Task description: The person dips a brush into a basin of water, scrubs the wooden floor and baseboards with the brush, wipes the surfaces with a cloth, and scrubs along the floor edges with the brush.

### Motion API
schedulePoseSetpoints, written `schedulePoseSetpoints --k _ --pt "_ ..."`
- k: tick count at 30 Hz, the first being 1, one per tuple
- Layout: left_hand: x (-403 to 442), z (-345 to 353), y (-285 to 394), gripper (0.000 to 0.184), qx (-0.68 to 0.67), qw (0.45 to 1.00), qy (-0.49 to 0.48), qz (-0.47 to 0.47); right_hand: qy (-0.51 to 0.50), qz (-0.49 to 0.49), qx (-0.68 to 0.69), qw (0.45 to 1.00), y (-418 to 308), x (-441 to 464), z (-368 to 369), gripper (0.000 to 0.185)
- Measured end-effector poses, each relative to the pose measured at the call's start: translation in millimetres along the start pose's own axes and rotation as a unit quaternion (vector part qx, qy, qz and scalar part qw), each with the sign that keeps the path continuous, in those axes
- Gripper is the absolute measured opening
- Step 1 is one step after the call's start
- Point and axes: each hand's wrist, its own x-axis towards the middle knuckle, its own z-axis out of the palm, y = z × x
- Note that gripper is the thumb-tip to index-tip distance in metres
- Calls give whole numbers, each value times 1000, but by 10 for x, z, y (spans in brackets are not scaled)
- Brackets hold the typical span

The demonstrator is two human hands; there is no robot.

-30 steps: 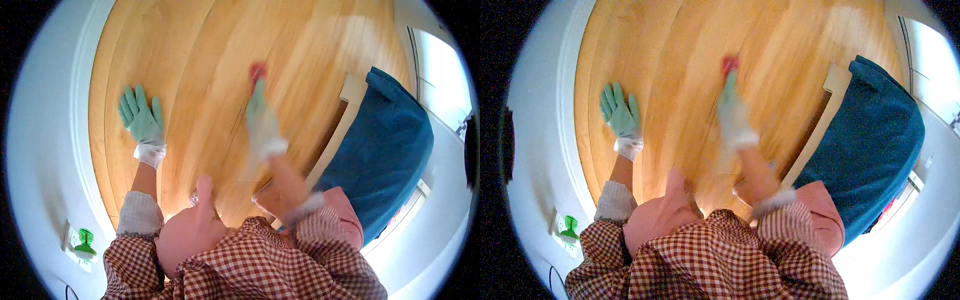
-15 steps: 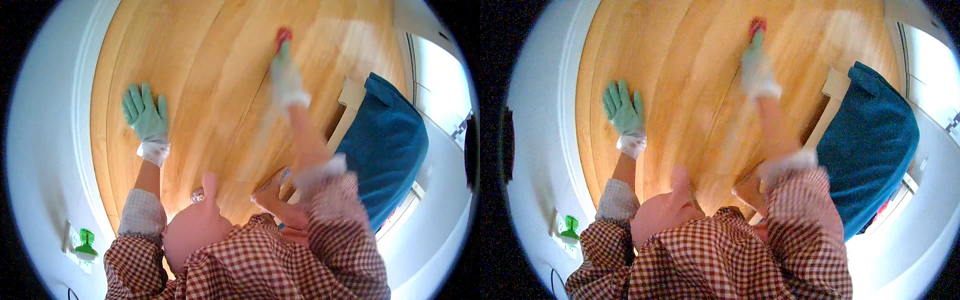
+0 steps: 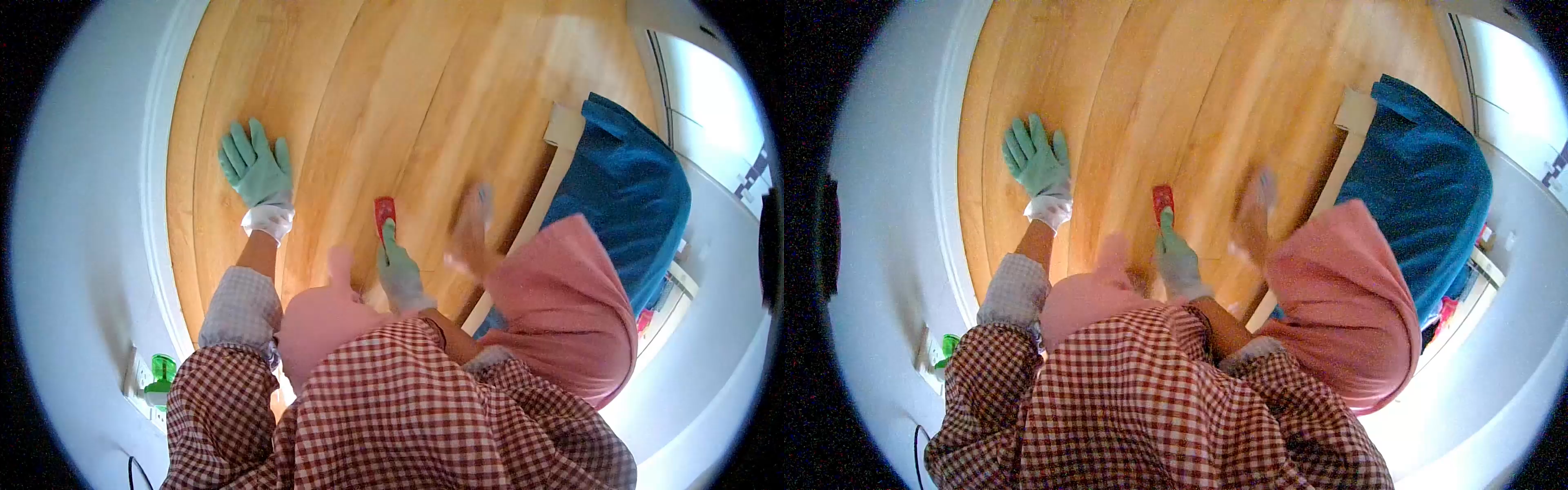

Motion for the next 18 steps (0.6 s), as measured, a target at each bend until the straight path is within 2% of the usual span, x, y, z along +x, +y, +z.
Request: schedulePoseSetpoints --k 3,7,9,12,13,15,16,17,18 --pt "-14 -25 12 58 -21 1000 -5 0 -28 7 9 1000 -274 289 -128 60" --pt "-19 -20 15 62 -21 999 -48 -8 32 -66 80 994 -393 534 -80 62" --pt "-19 -34 11 60 -9 999 -37 -1 43 -88 100 990 -423 629 -125 64" --pt "-3 26 -10 60 -16 1000 -20 13 55 -48 115 991 -519 911 -330 63" --pt "-30 49 -10 60 -25 999 -20 21 85 -32 164 982 -569 1129 -412 63" --pt "-8 22 25 61 -39 999 -26 23 90 -69 -63 992 -785 1534 -763 49" --pt "4 -4 26 61 -45 998 -27 22 58 -121 -332 934 -1069 1622 -1141 37" --pt "1 -32 34 62 -45 998 -38 16 83 -131 -332 930 -1068 1876 -1269 38" --pt "17 -48 45 62 -45 998 -47 12 112 -126 -273 947 -1060 2162 -1416 39"
